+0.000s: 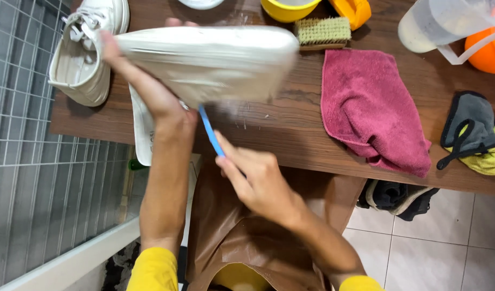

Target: The person scrubs the sole and sides of a white sneaker with a blue brush, then wipes the shoe with a yellow cloth. The person holds the shoe in their left hand and uses the brush and cloth with their right hand.

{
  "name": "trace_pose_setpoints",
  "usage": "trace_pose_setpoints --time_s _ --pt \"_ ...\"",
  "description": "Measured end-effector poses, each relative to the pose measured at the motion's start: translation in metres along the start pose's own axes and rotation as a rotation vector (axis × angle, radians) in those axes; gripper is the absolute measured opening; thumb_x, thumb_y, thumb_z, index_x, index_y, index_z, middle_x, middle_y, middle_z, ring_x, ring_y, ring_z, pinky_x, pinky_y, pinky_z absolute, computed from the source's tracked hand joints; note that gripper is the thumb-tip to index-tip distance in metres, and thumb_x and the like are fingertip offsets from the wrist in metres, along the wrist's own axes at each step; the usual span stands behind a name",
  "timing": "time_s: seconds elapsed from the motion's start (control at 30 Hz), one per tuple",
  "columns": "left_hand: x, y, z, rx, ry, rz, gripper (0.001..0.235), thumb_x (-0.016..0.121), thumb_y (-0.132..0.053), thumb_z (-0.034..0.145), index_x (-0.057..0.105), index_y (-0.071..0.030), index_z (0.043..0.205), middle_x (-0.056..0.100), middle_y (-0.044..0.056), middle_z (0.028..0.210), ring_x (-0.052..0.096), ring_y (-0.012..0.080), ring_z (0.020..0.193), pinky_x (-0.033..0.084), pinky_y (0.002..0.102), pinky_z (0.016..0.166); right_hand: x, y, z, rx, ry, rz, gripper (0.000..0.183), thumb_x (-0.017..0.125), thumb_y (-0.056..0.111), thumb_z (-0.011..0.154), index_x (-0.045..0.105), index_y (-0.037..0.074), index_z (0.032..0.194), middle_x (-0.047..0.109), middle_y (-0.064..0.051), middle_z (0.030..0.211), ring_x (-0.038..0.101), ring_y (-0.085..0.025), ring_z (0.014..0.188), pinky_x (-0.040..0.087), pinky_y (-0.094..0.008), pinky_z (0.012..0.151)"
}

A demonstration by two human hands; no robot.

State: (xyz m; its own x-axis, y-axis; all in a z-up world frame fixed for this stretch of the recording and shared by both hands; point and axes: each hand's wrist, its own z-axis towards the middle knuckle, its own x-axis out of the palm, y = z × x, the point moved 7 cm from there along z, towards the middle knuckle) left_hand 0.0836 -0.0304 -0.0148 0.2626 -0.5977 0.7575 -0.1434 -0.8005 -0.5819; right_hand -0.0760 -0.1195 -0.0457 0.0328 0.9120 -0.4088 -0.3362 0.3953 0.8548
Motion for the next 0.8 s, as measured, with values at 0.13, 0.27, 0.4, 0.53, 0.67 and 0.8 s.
trace_pose_setpoints --time_s 0.13,0.27,0.4,0.53,0.67,0.8 --pt "-0.008 -0.014 0.011 0.115 -0.050 -0.106 0.071 0.068 -0.058 0.056 0.066 0.000 0.096 0.071 0.018 0.081 0.071 0.0349 0.074 0.062 0.047 0.070 0.000 0.001 -0.015 0.072 -0.039 0.053 0.043 0.055 0.012 0.108 0.050 0.001 0.149 0.062 -0.004 0.077 0.054 -0.015 0.066 0.050 -0.029 0.071" --pt "-0.011 0.004 0.005 0.018 -0.040 -0.065 0.081 0.061 -0.066 0.057 0.069 0.007 0.090 0.073 0.022 0.081 0.072 0.0328 0.076 0.061 0.043 0.071 0.008 0.000 -0.009 0.051 -0.090 -0.007 0.042 0.055 0.012 0.109 0.050 0.001 0.148 0.068 -0.005 0.080 0.063 -0.016 0.069 0.052 -0.032 0.074" --pt "-0.012 -0.011 0.018 0.055 -0.035 -0.176 0.072 0.063 -0.061 0.060 0.066 0.002 0.095 0.069 0.017 0.081 0.070 0.0349 0.075 0.061 0.048 0.070 0.006 0.008 -0.032 0.028 -0.137 -0.023 0.042 0.057 0.009 0.108 0.050 -0.001 0.148 0.064 -0.006 0.079 0.058 -0.016 0.067 0.052 -0.030 0.070" --pt "-0.010 -0.003 0.002 0.054 -0.088 -0.124 0.077 0.058 -0.064 0.061 0.071 0.008 0.085 0.073 0.023 0.080 0.071 0.0361 0.078 0.061 0.045 0.076 0.008 0.010 -0.019 0.016 -0.188 -0.039 0.041 0.057 0.008 0.107 0.051 -0.003 0.146 0.066 -0.007 0.080 0.059 -0.017 0.066 0.053 -0.030 0.071" --pt "-0.006 -0.009 0.006 0.069 0.093 -0.137 0.077 0.062 -0.065 0.061 0.071 0.006 0.089 0.072 0.018 0.083 0.072 0.0334 0.082 0.061 0.044 0.079 0.010 0.020 -0.027 -0.022 -0.188 -0.058 0.041 0.059 0.006 0.107 0.050 -0.006 0.145 0.062 -0.009 0.081 0.056 -0.018 0.067 0.051 -0.033 0.070" --pt "-0.005 -0.019 -0.001 0.181 -0.059 -0.155 0.075 0.059 -0.063 0.062 0.070 0.007 0.088 0.071 0.020 0.080 0.072 0.0381 0.080 0.062 0.052 0.078 0.008 0.028 -0.031 -0.023 -0.203 -0.079 0.042 0.055 0.007 0.109 0.047 -0.005 0.148 0.064 -0.007 0.083 0.058 -0.017 0.069 0.052 -0.032 0.073"
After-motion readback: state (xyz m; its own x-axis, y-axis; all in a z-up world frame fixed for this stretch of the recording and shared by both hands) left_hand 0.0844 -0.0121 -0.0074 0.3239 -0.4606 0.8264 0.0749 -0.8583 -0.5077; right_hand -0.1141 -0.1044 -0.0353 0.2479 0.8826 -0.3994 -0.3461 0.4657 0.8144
